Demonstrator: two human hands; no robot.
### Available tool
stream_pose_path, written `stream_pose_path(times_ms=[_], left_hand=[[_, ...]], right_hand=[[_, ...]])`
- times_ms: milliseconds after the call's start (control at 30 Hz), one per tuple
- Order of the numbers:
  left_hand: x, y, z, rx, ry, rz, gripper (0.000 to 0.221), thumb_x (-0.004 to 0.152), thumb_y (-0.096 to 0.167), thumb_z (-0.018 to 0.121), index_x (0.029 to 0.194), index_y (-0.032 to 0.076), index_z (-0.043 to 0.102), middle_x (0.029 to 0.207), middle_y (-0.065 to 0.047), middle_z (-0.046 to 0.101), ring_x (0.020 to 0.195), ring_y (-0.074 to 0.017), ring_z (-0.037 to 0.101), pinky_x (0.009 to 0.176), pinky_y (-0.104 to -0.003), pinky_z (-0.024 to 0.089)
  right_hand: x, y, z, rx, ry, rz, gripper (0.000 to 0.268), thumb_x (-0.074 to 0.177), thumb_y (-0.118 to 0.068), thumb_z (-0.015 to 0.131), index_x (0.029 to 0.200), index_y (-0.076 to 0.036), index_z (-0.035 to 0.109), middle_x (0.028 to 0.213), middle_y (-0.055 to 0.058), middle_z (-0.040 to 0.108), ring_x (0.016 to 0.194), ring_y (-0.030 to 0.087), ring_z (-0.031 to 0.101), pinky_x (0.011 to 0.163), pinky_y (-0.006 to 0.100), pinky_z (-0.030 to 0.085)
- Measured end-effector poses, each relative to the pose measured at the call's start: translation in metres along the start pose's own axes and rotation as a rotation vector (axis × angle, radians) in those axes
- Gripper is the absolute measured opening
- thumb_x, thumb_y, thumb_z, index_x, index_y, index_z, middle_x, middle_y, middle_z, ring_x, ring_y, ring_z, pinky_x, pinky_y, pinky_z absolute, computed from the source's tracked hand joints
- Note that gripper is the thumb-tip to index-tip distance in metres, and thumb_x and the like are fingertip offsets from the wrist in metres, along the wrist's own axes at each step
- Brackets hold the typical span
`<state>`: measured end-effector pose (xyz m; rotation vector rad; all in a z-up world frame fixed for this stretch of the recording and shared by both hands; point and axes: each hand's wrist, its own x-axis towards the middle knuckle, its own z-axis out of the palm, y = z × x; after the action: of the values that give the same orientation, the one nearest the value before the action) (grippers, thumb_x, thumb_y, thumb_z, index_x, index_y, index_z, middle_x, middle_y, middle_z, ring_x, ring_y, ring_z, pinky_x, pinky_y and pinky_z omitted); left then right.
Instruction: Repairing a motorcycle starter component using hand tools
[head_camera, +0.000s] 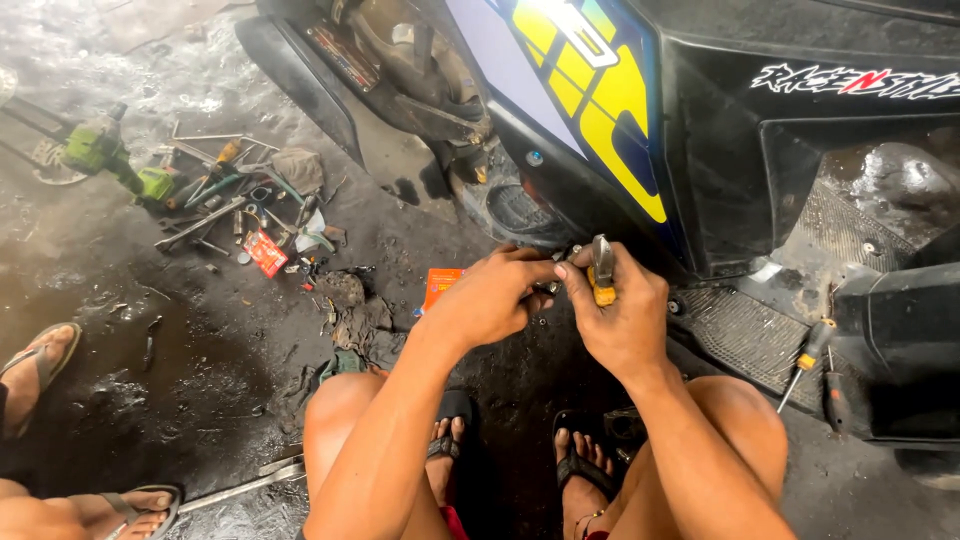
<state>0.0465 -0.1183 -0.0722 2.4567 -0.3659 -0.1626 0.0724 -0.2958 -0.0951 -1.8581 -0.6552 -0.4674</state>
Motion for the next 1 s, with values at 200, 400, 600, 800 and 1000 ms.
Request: stream_pose_path(times_ms=[200,400,600,800,1000], left_hand=[[0.001,-0.003,0.004,0.008,0.021,-0.041,0.019,0.093,0.023,0.069,0.110,0.021,0.077,0.115,-0.011,0.074,0.109,-0.0424,0.069,0.091,-0.057,0.057],[0.006,-0.008,0.013,0.001,0.020,-0.055,0.018,0.092,0.025,0.068,0.107,0.022,0.078,0.112,-0.010,0.076,0.105,-0.0422,0.071,0.091,-0.058,0.057],[0.011,-0.017,0.022,0.151,0.077,0.022,0.015,0.084,0.021,0.061,0.097,0.021,0.068,0.098,-0.010,0.076,0.090,-0.0445,0.068,0.074,-0.056,0.052],[0.020,-0.021,0.031,0.153,0.058,0.066,0.015,0.084,0.015,0.058,0.097,0.016,0.065,0.102,-0.013,0.075,0.090,-0.0480,0.069,0.072,-0.058,0.052],[0.022,-0.021,0.031,0.113,0.035,0.048,0.015,0.078,0.007,0.058,0.086,0.018,0.063,0.094,-0.010,0.075,0.085,-0.0431,0.070,0.067,-0.052,0.051]], right_hand=[[0.000,-0.002,-0.001,0.005,-0.018,0.017,0.016,0.091,-0.009,0.082,0.090,-0.003,0.068,0.064,0.011,0.070,0.059,0.026,0.072,0.059,0.035,0.054],[0.007,0.003,-0.040,-0.131,-0.009,0.107,0.021,0.096,-0.023,0.083,0.100,-0.008,0.070,0.079,0.013,0.072,0.073,0.029,0.071,0.069,0.039,0.053],[-0.003,0.041,-0.136,-0.537,-0.081,0.359,0.024,0.108,-0.030,0.080,0.115,-0.008,0.073,0.102,0.013,0.073,0.092,0.027,0.065,0.084,0.042,0.048],[-0.036,0.133,-0.170,-0.752,-0.254,0.986,0.055,0.091,-0.035,0.083,0.135,-0.006,0.070,0.121,0.028,0.072,0.108,0.045,0.067,0.087,0.055,0.048],[-0.059,0.221,-0.183,-0.890,-0.426,1.007,0.115,0.079,-0.016,0.082,0.171,-0.013,0.013,0.132,0.045,0.065,0.121,0.059,0.061,0.100,0.053,0.049]])
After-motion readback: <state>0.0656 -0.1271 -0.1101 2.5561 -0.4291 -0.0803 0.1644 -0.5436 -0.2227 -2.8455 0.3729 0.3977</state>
